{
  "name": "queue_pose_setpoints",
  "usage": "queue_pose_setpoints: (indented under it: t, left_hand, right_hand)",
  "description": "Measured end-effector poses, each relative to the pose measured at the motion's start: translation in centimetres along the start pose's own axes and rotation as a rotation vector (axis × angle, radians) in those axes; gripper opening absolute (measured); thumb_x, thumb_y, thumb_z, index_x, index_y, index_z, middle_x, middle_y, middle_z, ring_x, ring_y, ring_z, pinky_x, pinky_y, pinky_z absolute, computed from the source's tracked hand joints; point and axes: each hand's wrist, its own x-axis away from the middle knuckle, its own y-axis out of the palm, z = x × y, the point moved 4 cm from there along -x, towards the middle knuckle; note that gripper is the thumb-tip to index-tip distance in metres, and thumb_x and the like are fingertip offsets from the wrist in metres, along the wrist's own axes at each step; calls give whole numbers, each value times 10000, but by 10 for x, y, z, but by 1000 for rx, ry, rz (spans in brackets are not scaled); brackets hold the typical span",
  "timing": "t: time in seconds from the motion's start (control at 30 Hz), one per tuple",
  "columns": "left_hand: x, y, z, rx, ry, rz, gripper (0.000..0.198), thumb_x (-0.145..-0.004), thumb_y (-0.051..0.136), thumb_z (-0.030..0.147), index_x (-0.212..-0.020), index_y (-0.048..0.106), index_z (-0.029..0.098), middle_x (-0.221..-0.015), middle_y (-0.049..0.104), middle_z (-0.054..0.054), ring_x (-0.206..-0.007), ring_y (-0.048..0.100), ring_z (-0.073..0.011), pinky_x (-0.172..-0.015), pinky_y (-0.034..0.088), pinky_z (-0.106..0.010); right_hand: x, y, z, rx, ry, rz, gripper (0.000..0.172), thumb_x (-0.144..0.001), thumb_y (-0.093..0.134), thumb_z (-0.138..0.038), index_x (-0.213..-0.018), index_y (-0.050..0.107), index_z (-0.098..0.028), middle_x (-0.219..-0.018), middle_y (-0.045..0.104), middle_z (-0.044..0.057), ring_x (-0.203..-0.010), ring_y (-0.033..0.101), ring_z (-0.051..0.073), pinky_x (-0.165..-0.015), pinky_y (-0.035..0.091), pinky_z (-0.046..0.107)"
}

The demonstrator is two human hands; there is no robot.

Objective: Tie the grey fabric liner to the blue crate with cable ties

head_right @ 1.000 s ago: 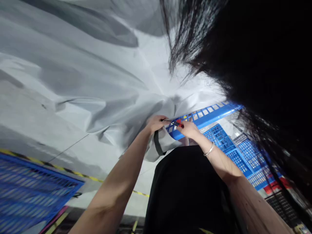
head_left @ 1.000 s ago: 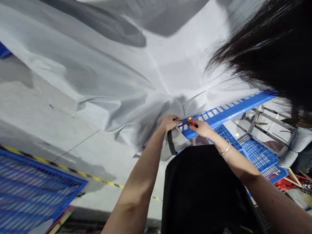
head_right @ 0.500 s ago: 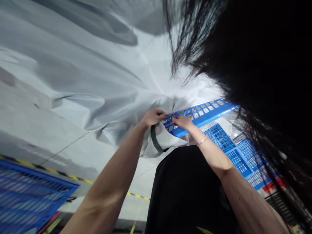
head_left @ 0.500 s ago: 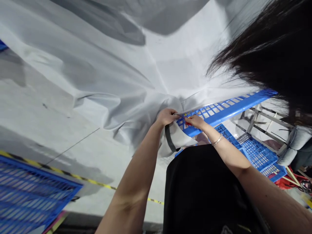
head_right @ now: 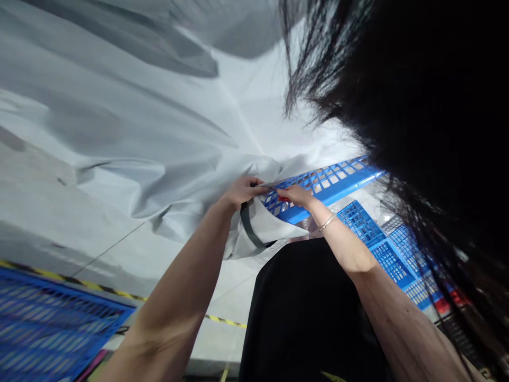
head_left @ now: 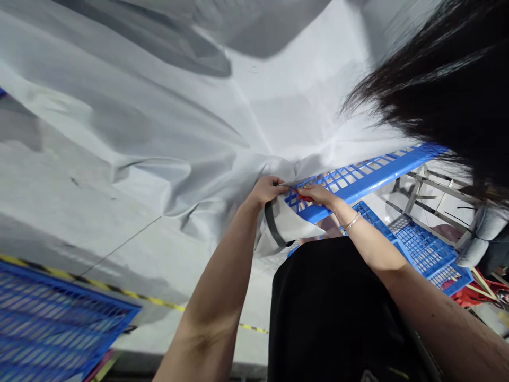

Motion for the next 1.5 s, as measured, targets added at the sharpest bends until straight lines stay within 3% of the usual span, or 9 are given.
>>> queue_pose_setpoints:
  t: [0.07, 0.23, 0.5, 0.7, 0.97, 1.5]
  left_hand:
    - [2, 1, 0, 90, -34, -8, 243, -542, 759, 274, -718, 640, 157, -554, 609, 25, -498, 530, -112, -494, 421, -230]
    - [5, 2, 3, 163, -21, 6, 225, -536, 777, 241, -694, 639, 161, -570, 620, 14, -511, 539, -113, -497, 437, -231]
    - [2, -6, 4, -188, 139, 170, 215, -529, 739, 285, -668, 616, 176, -548, 525, 39, -556, 464, -112, -475, 335, -220]
    - [7, -4, 10, -178, 128, 43, 325, -514, 734, 379, -715, 597, 164, -578, 544, 36, -576, 481, -119, -505, 358, -224]
    - [11, -4, 9, -436, 126, 175, 278, -569, 680, 335, -785, 626, 170, -664, 593, 16, -658, 530, -151, -593, 388, -246]
    - [26, 2, 3, -442, 63, 212, 359, -581, 662, 391, -846, 687, 149, -661, 612, 5, -649, 553, -163, -586, 397, -246]
  right_hand:
    - [-1, 0, 1, -71, 30, -16, 342, -908, 547, -383, -693, 619, -127, -460, 396, -51, -424, 314, 55, -436, 227, 211]
    - [-7, 1, 3, -133, -57, -7, 322, -888, 569, -355, -689, 647, -113, -566, 535, -13, -537, 438, 72, -528, 329, 203]
    - [-17, 3, 6, -40, -129, 4, 334, -874, 578, -370, -679, 668, -114, -618, 602, 11, -596, 499, 85, -588, 368, 206]
    - [-12, 1, 5, 34, -97, -6, 350, -884, 561, -406, -741, 694, -116, -652, 615, 13, -599, 512, 82, -617, 402, 200]
    - [-12, 6, 5, 199, -79, 24, 391, -905, 529, -445, -759, 711, -132, -723, 665, 50, -669, 598, 125, -671, 456, 227]
    - [6, -1, -7, 304, -112, 41, 359, -891, 570, -388, -668, 705, -142, -696, 671, 60, -708, 622, 155, -691, 434, 238]
